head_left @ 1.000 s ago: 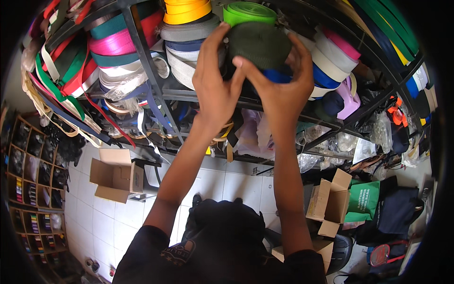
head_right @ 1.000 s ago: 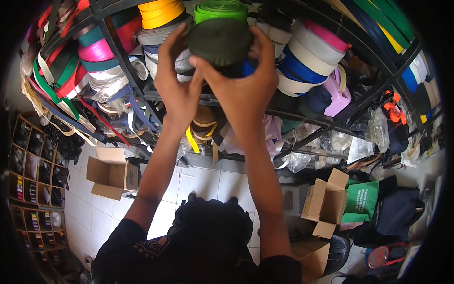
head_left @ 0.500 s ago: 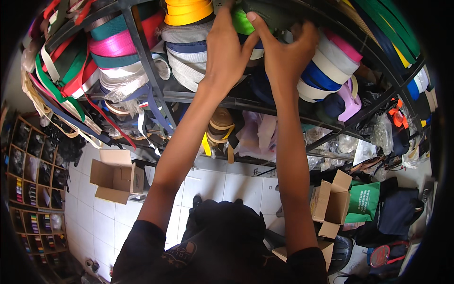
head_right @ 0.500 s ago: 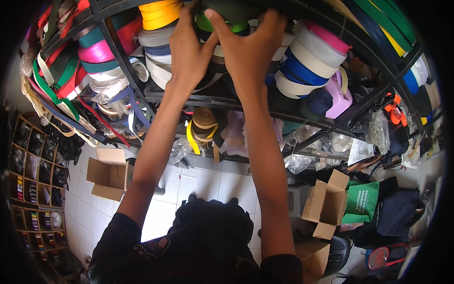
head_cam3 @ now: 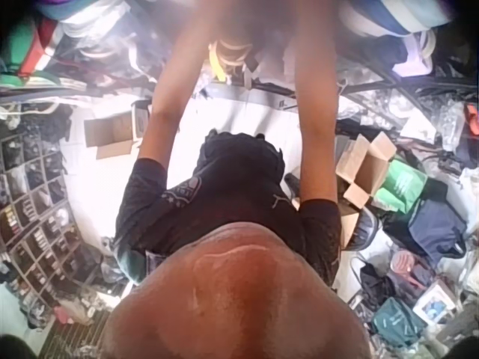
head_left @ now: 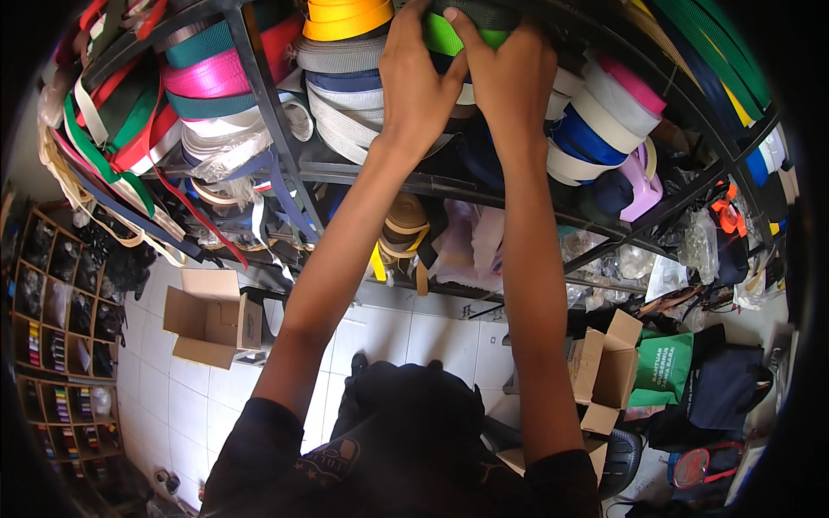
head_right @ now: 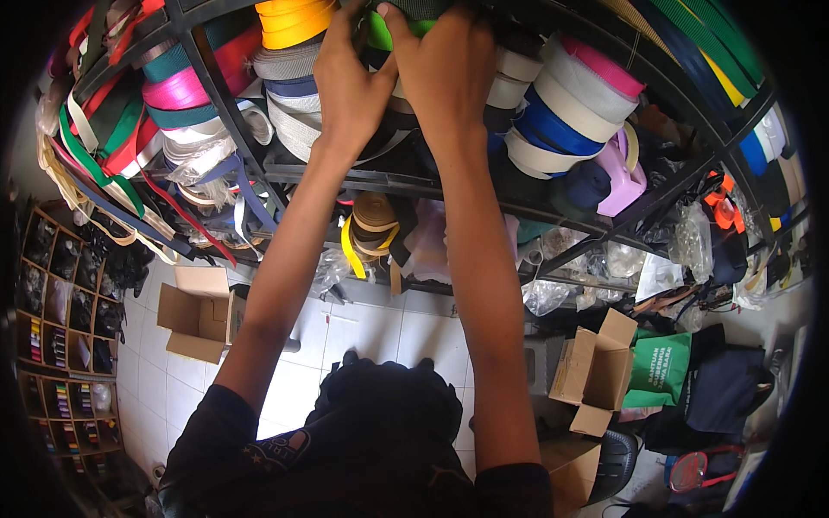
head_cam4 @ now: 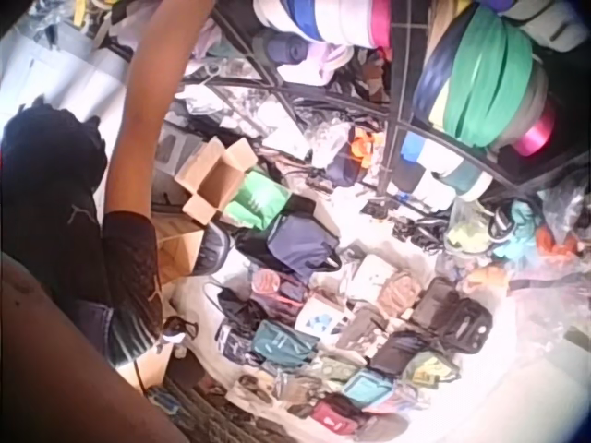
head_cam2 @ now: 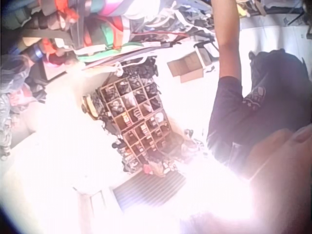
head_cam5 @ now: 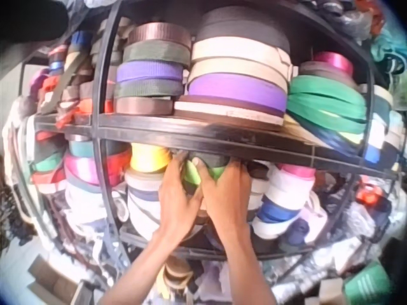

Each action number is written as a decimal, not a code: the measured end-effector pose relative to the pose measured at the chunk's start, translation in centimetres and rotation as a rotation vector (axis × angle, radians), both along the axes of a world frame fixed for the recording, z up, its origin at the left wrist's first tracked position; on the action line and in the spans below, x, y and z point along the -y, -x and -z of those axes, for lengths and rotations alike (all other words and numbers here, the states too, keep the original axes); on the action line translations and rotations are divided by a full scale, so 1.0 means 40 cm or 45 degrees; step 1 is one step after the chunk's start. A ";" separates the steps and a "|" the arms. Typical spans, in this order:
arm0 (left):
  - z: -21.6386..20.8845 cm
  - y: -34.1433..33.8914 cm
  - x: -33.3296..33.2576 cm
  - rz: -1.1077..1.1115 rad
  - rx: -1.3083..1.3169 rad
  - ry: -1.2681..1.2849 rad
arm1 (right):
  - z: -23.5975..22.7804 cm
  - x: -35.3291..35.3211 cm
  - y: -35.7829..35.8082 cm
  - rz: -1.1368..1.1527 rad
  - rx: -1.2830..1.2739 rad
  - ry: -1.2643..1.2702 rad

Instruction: The person organizes rolls of colorful ribbons on a metal storage shelf, moving some rolls from a cardboard box onto the shelf and rearranging existing rolls on the rack.

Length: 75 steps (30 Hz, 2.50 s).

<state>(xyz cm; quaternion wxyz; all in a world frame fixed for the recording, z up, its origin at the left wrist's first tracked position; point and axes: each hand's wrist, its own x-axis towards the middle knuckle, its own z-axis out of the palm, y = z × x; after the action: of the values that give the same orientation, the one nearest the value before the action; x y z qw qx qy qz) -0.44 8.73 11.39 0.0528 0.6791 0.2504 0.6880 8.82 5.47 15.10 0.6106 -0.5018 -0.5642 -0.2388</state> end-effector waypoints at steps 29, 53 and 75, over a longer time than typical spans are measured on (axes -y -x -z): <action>0.611 0.158 0.183 0.050 -0.070 0.825 | 0.641 0.191 0.050 -0.324 -0.400 0.402; 0.642 0.105 0.094 -0.166 -0.356 0.631 | 0.706 0.078 -0.099 -0.147 -0.114 0.773; 0.634 0.173 0.215 0.032 -0.036 0.497 | 0.753 0.145 -0.042 -0.117 -0.001 0.722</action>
<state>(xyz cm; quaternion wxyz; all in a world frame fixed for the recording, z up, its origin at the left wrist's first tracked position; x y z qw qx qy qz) -7.36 0.12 -13.97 0.1887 0.6686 0.3713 0.6160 10.51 -0.32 -15.03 0.4562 -0.6266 -0.6304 -0.0435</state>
